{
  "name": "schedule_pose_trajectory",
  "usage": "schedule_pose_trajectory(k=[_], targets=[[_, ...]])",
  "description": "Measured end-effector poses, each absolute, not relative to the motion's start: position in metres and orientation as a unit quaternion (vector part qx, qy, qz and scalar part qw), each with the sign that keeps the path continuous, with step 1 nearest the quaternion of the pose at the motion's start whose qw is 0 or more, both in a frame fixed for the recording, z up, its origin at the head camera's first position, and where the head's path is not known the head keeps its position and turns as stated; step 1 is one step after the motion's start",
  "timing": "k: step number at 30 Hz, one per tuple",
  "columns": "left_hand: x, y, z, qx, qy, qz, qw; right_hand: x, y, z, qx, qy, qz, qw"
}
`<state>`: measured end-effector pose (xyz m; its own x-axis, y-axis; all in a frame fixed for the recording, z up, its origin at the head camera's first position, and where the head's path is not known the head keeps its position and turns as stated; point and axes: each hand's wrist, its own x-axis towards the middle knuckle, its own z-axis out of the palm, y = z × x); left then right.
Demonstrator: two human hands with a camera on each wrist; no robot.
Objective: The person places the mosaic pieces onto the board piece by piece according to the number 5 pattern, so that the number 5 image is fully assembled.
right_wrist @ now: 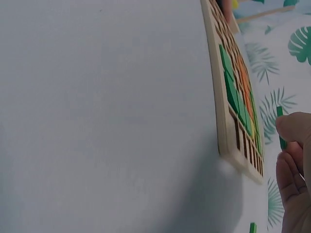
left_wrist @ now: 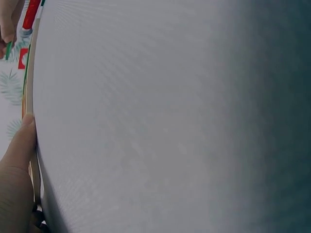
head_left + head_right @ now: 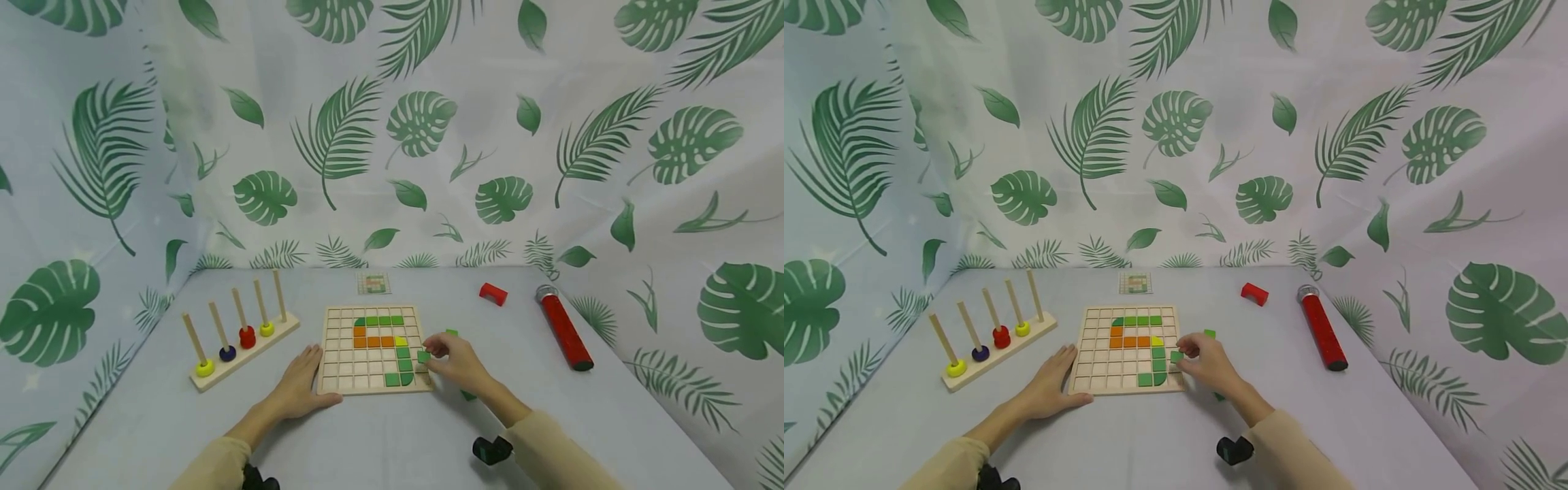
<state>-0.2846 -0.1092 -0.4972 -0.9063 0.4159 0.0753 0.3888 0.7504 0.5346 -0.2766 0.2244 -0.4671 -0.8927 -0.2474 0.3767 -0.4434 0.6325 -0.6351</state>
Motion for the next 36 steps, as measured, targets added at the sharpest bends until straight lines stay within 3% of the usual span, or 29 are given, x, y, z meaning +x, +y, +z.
schedule_pose_trajectory(k=[12, 24, 36], targets=[[-0.288, -0.11, -0.5, 0.223, 0.933, 0.281, 0.019, -0.282, 0.18, -0.475, 0.24, -0.89, 0.371, 0.108], [-0.285, -0.111, -0.501, 0.217, 0.935, 0.281, 0.022, -0.279, 0.153, -0.487, 0.261, -0.898, 0.349, 0.054], [-0.287, -0.111, -0.499, 0.218, 0.937, 0.273, 0.023, -0.281, 0.145, -0.487, 0.267, -0.912, 0.305, 0.053]])
